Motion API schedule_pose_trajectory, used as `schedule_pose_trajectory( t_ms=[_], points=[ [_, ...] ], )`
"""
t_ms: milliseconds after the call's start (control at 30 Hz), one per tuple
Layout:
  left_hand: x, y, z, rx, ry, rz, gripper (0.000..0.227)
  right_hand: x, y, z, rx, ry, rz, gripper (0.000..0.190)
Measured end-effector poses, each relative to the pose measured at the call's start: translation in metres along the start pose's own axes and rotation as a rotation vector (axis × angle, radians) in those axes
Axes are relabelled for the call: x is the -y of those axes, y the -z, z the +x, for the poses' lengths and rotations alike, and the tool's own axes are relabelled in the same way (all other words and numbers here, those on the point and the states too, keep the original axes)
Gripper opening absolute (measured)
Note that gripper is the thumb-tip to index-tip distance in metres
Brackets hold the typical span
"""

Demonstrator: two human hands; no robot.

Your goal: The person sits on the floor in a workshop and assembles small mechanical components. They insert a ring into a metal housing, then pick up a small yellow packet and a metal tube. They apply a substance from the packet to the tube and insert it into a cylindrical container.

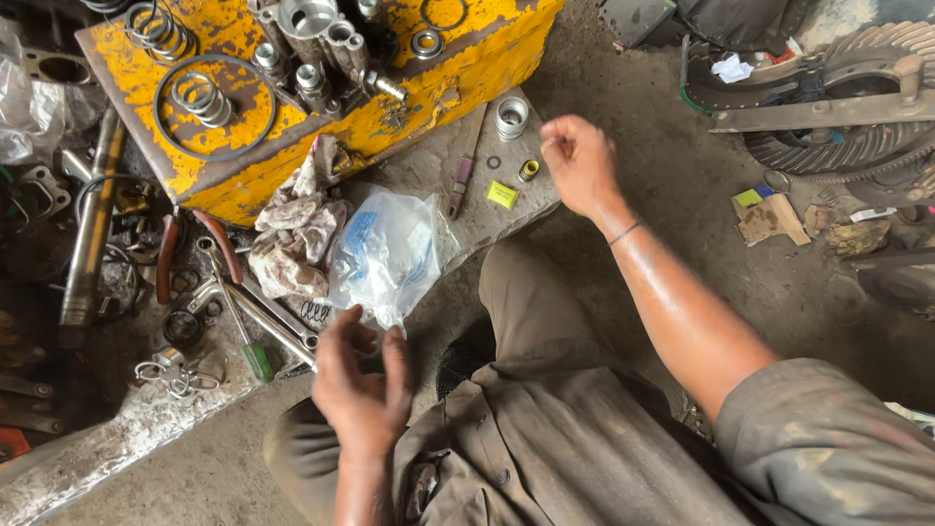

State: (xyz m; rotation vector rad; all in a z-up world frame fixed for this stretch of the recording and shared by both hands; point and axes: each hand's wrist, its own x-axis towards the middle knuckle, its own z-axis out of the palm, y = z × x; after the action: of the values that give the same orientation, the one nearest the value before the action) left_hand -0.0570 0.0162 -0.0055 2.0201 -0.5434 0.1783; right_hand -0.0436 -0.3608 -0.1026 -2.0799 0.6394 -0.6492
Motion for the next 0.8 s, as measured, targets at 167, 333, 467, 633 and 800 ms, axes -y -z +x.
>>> schedule_pose_trajectory(
  t_ms=[167, 333, 467, 633, 800],
  points=[
    [-0.039, 0.057, 0.008, -0.134, -0.100, -0.064, 0.028, 0.018, 0.001, -0.025, -0.127, -0.023, -0.052, 0.011],
    [-0.071, 0.095, 0.002, -0.200, -0.209, -0.033, 0.032, 0.063, -0.010, -0.061, 0.019, 0.241, 0.089, 0.012],
    [-0.072, 0.085, -0.004, -0.183, -0.224, -0.050, 0.035, 0.096, -0.028, -0.103, 0.293, 0.397, 0.015, 0.010],
    [-0.083, 0.082, 0.015, -0.157, -0.274, -0.062, 0.040, 0.121, -0.069, -0.112, 0.433, 0.468, -0.044, 0.019],
    [-0.084, 0.076, 0.023, -0.122, -0.267, -0.057, 0.045, 0.126, -0.105, -0.105, 0.477, 0.535, -0.204, 0.024]
  ],
)
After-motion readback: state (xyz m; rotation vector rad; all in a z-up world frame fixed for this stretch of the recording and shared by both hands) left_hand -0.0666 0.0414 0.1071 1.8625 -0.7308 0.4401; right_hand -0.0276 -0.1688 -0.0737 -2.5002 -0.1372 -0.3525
